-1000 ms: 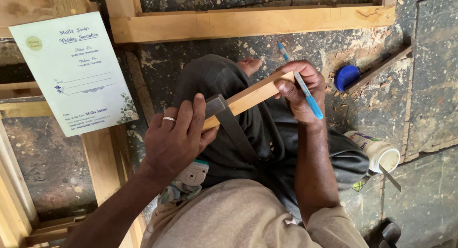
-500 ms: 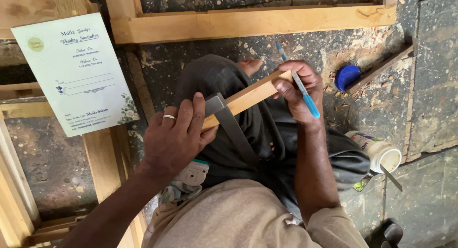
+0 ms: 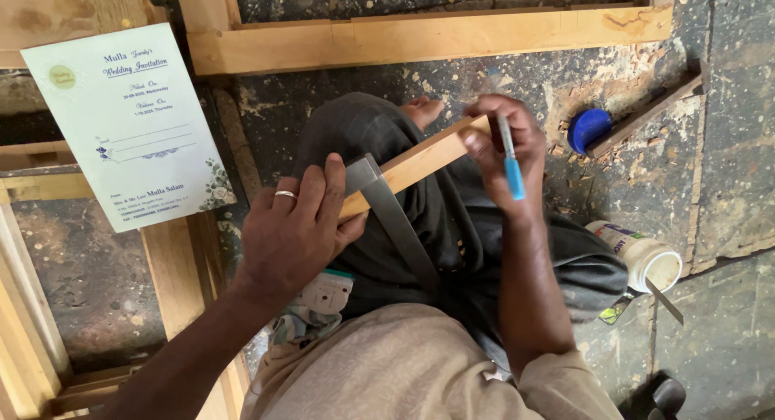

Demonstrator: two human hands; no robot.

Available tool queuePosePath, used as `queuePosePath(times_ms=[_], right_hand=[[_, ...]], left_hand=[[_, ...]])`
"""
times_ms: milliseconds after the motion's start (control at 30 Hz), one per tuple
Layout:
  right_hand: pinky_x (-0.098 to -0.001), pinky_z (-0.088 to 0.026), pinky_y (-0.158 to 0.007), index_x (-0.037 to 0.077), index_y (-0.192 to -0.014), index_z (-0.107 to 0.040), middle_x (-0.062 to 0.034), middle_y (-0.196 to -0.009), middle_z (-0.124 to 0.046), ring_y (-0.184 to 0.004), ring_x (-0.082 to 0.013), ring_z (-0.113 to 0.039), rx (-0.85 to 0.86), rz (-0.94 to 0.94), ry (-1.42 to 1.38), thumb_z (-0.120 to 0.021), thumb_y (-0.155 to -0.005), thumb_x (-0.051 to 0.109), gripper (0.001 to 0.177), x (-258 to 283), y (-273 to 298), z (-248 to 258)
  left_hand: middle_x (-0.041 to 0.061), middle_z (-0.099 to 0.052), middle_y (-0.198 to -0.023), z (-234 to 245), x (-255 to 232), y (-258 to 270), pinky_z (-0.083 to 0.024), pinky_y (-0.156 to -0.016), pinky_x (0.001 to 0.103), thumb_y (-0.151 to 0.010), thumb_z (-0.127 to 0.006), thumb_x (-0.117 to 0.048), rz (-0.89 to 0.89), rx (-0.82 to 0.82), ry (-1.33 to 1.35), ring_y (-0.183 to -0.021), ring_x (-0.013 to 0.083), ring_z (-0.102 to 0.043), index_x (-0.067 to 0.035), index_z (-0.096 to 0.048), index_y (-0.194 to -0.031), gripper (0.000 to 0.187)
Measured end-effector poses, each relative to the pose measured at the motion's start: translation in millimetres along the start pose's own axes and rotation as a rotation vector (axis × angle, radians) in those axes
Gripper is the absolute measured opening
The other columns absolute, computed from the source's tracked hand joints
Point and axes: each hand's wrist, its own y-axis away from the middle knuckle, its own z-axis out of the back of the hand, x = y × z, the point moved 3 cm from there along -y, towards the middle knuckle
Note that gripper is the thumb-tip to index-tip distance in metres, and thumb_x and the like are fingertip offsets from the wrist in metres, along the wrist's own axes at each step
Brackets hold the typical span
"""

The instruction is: The person measures and marks a small wooden plank using a tape measure, a try square, and a blue marker. They repeatedly measure lengths and draw perpendicular lines on the wood, occasionally flipping the plank to mark different sides.

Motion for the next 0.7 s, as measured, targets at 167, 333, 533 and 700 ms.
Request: queuePosePath(times_ms=[167, 333, 533, 700], right_hand=[[-0.0332, -0.057, -0.092, 0.002, -0.14, -0.059, -0.0089, -0.119, -0.07, -0.106, -0.0177, -0.069, -0.098, 0.229, 0.297, -0.052, -0.115, 0.039, 0.045, 54.5, 34.1, -3.4], [-0.0459, -0.055, -0.101, -0.001, -0.122, -0.066, -0.0175, -0.116, -0.07, -0.114, -0.0337, -0.068, 0.233, 0.276, 0.311, -0.057, -0.106, 0.029, 0.036, 78.1, 51.0, -40.8], [-0.0508, -0.048, -0.117, 0.0, -0.12, -0.069, -0.0154, -0.117, -0.073, -0.124, -0.0358, -0.068, 0.217, 0.256, 0.335, -0.066, -0.102, 0.018, 0.025, 82.6, 49.9, -51.6], [-0.0515, -0.046, -0.117, 0.0, -0.122, -0.069, -0.0149, -0.116, -0.074, -0.125, -0.0353, -0.066, 0.272, 0.271, 0.403, -0.072, -0.097, 0.015, 0.029, 83.4, 52.5, -52.1]], left_hand=[[0.009, -0.06, -0.103, 0.3, 1.8, -1.5, -0.054, -0.067, 0.035, -0.088, -0.078, -0.05, 0.0, 0.022, -0.004, -0.081, 0.0216, -0.063, 0.0, -0.066, -0.13, 0.066], [0.01, -0.058, -0.103, -2.3, 3.6, -2.5, -0.056, -0.069, 0.037, -0.086, -0.078, -0.051, 0.006, 0.04, 0.015, -0.082, 0.0234, -0.064, 0.0, -0.065, -0.131, 0.07], [0.011, -0.058, -0.104, -2.7, 4.7, -0.1, -0.056, -0.069, 0.039, -0.083, -0.079, -0.052, 0.005, 0.056, 0.053, -0.083, 0.0253, -0.065, 0.001, -0.064, -0.131, 0.073], [0.011, -0.059, -0.106, -5.1, 5.8, -1.8, -0.056, -0.07, 0.039, -0.083, -0.081, -0.051, 0.006, 0.048, 0.077, -0.084, 0.0255, -0.066, 0.001, -0.064, -0.131, 0.073]])
